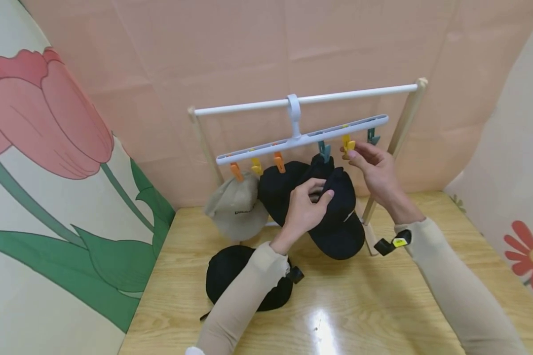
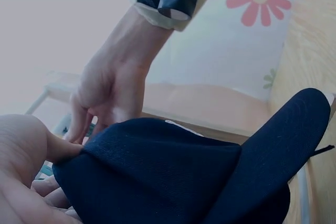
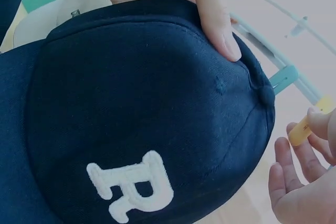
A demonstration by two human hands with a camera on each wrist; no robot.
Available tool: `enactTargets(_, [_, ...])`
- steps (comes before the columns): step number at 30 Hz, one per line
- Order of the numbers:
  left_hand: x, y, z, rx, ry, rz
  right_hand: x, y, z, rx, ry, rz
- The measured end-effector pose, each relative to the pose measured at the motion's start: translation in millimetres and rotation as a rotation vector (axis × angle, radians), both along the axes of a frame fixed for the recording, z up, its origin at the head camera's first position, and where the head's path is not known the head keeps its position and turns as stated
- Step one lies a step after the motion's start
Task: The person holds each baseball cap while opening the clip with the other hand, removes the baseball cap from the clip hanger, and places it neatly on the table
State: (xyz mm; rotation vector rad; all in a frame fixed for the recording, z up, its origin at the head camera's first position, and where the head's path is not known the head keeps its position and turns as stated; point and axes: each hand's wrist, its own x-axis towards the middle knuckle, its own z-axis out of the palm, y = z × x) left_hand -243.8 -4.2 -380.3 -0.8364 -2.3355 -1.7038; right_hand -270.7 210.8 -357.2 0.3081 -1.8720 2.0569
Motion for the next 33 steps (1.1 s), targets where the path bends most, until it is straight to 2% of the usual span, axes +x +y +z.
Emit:
enactTargets(5, [1.7,1.3,-0.2,0.009,-0.007,-0.007,1.6,4,-0.8,0.002,0.01,0.011])
enactTargets(12, [8.2,3.5,2.8,0.055,-0.025,-0.045,7.7,8,-3.6,0.092,-0.057,-0.006])
enactTargets(21, [22.7,3.3,7.6,0.086,-0.023,-0.09,26.8,22,-15.1,0.295,-0.062,-0.051])
enactTargets(24, [26.7,2.6,7.9,0.096,-0.016,-0.097,34.7,28,-19.8,0.363,-0.089,-0.065])
enactTargets(33, [36.9,7.7,-0.3,0.134,0.023,-0.104,65.7,49,-41.4,0.633,-0.187,-0.099])
